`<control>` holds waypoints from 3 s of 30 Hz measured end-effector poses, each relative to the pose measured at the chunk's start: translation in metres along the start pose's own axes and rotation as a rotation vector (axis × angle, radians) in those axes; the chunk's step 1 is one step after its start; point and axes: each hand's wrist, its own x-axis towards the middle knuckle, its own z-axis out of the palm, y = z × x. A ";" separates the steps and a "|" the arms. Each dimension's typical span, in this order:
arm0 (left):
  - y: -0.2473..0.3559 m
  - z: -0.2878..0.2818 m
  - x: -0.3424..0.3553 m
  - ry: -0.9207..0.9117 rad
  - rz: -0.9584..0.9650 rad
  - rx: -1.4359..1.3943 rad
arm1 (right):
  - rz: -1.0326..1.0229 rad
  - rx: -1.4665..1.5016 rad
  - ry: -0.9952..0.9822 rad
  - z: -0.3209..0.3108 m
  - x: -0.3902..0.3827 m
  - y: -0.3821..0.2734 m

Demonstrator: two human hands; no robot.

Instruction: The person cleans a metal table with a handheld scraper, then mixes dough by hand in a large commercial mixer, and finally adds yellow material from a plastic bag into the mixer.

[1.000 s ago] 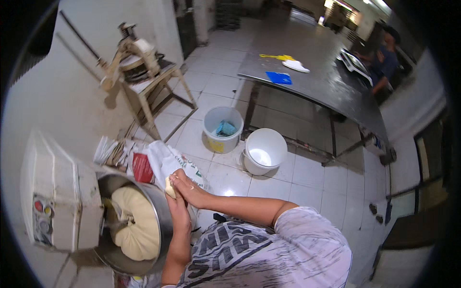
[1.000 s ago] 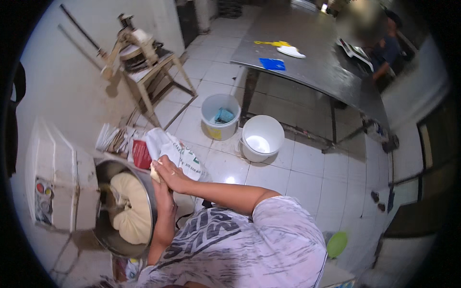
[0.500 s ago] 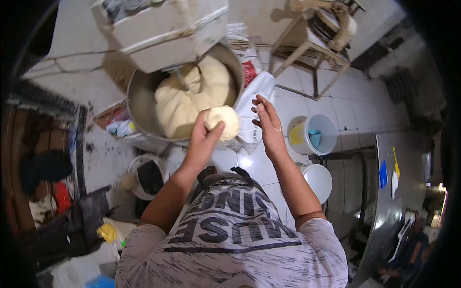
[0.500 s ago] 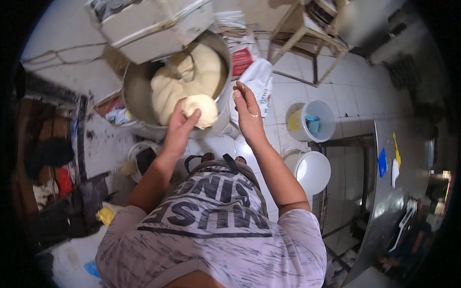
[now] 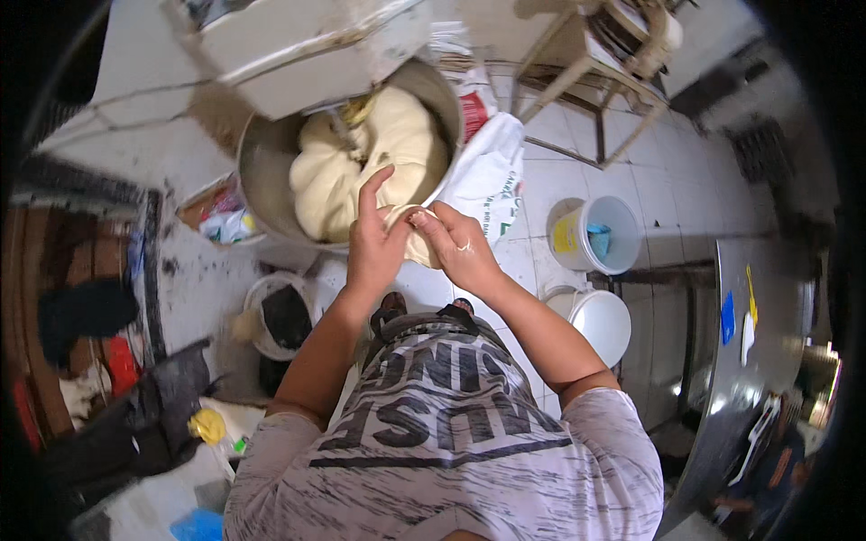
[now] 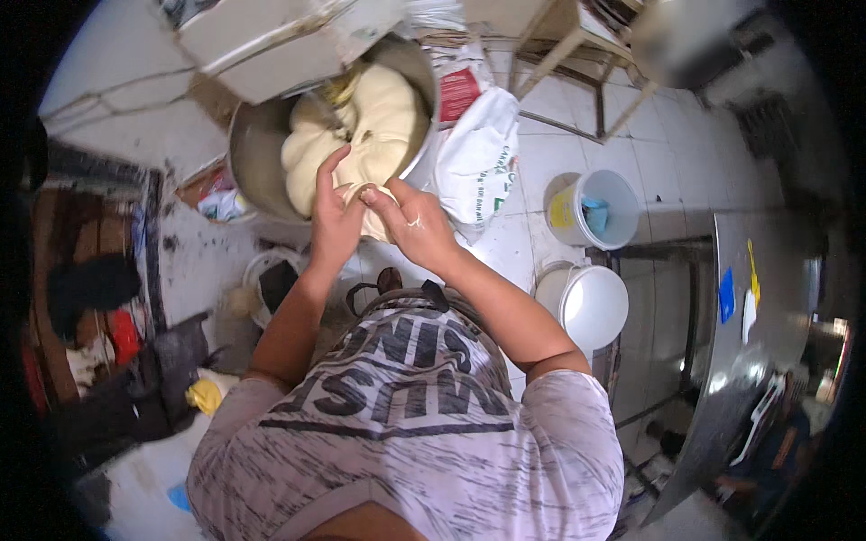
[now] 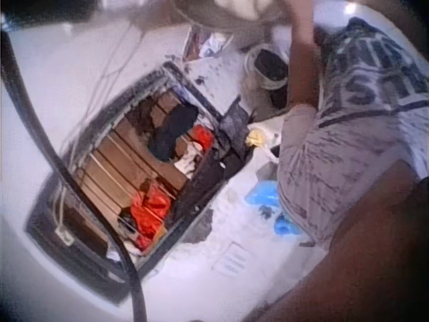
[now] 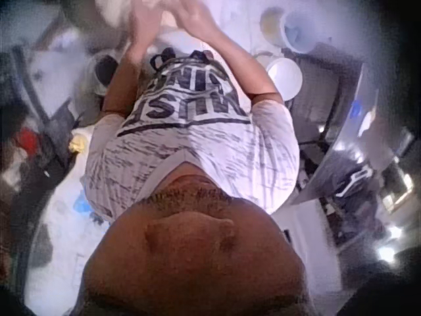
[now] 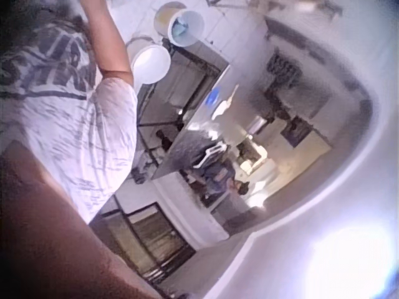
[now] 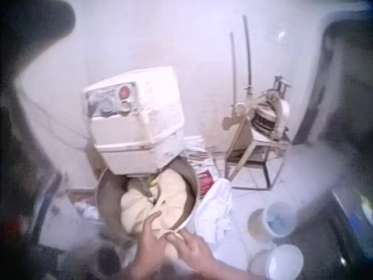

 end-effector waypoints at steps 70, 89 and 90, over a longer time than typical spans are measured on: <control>0.020 0.056 0.036 -0.523 -0.187 -0.046 | 0.146 0.128 0.383 -0.074 -0.053 0.028; 0.014 -0.019 -0.036 0.165 -0.523 -0.750 | 0.412 0.679 -0.187 -0.012 -0.001 0.051; 0.017 -0.022 -0.036 0.215 -0.537 -0.758 | 0.417 0.675 -0.190 -0.012 0.003 0.053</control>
